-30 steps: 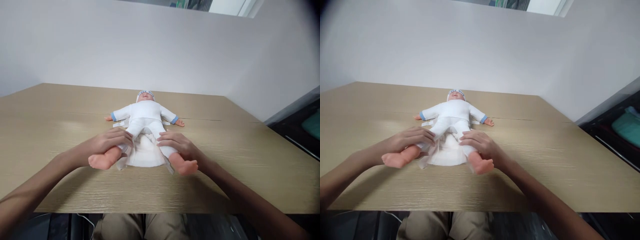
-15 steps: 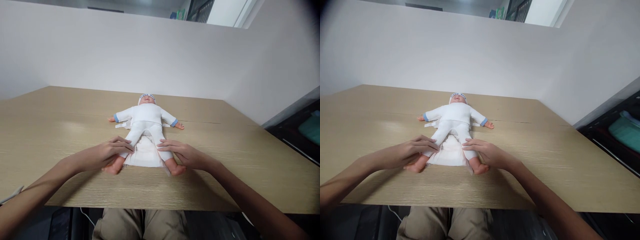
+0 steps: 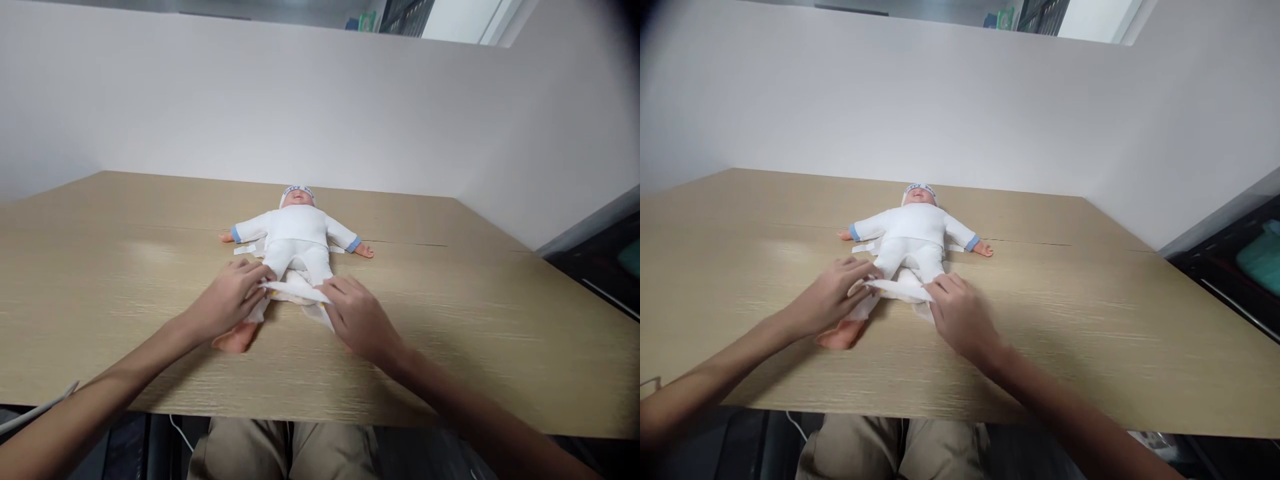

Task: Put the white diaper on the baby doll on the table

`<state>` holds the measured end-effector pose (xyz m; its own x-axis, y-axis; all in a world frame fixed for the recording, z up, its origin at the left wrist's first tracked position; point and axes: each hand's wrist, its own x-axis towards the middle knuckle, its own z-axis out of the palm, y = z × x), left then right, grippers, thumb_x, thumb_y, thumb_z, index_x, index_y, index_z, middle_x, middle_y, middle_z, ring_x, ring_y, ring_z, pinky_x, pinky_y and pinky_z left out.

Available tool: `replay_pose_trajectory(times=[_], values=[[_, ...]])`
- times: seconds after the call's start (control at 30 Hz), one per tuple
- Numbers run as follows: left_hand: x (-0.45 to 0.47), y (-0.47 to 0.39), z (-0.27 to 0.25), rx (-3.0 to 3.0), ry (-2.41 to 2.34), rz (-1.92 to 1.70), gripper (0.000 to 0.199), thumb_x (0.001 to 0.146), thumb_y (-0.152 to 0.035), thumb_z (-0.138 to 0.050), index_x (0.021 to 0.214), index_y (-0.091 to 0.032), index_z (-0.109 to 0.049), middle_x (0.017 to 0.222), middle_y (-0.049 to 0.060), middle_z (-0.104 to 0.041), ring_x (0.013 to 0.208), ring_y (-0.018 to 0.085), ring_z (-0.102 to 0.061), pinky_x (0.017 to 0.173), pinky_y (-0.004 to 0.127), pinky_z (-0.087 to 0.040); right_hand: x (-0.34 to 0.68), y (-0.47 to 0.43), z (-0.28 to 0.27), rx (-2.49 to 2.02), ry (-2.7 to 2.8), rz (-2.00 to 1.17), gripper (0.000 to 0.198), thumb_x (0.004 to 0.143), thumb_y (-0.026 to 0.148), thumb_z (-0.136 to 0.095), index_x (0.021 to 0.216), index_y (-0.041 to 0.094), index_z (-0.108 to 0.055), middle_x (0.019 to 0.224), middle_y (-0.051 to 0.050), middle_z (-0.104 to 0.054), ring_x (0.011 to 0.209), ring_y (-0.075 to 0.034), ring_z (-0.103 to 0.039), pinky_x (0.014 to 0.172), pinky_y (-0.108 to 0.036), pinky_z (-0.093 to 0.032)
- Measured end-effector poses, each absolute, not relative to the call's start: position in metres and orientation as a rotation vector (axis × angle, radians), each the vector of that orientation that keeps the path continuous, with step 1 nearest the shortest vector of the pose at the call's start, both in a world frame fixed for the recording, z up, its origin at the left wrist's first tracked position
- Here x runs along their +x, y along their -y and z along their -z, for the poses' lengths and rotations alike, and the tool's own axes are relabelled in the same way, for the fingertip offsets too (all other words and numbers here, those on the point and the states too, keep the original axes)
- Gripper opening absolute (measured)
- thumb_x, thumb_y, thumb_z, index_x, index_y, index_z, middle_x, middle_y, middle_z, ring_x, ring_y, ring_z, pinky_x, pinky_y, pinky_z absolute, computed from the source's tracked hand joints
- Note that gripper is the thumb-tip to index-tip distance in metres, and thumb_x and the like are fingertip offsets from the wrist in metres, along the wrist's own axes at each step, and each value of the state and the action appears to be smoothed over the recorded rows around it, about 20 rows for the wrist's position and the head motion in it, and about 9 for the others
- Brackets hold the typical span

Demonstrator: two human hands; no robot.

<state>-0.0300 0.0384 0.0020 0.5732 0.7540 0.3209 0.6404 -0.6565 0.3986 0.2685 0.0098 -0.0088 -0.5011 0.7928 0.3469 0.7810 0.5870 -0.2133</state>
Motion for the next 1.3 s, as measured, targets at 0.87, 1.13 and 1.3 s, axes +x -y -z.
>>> replay_pose_trajectory(times=[0.87, 1.13, 1.3], values=[[-0.006, -0.228, 0.008, 1.417, -0.988, -0.8, 0.065, 0.088, -0.081, -0.072, 0.086, -0.017, -0.075, 0.085, 0.007, -0.077, 0.074, 0.021, -0.065, 0.067, 0.03, -0.046, 0.283, -0.245, 0.032, -1.128, 1.592, -1.29, 0.072, 0.078, 0.091, -0.072, 0.096, 0.021, -0.076, 0.097, -0.006, -0.081, 0.095, -0.026, -0.071, 0.086, -0.035, -0.058], [-0.008, -0.221, 0.007, 1.299, -0.934, -0.758, 0.059, 0.088, -0.077, -0.076, 0.085, -0.018, -0.076, 0.094, 0.009, -0.082, 0.082, 0.023, -0.073, 0.074, 0.032, -0.055, 0.276, -0.229, 0.026, -1.143, 1.502, -1.319, 0.067, 0.077, 0.083, -0.081, 0.098, 0.02, -0.078, 0.1, -0.007, -0.083, 0.105, -0.027, -0.072, 0.095, -0.037, -0.058], [-0.015, -0.2, 0.003, 1.367, -1.034, -0.706, 0.065, 0.086, -0.084, -0.071, 0.088, -0.02, -0.075, 0.087, 0.008, -0.079, 0.082, 0.027, -0.073, 0.073, 0.036, -0.057, 0.271, -0.199, 0.015, -1.181, 1.584, -1.245, 0.058, 0.089, 0.08, -0.072, 0.09, 0.022, -0.074, 0.093, -0.005, -0.082, 0.097, -0.028, -0.073, 0.085, -0.037, -0.058]])
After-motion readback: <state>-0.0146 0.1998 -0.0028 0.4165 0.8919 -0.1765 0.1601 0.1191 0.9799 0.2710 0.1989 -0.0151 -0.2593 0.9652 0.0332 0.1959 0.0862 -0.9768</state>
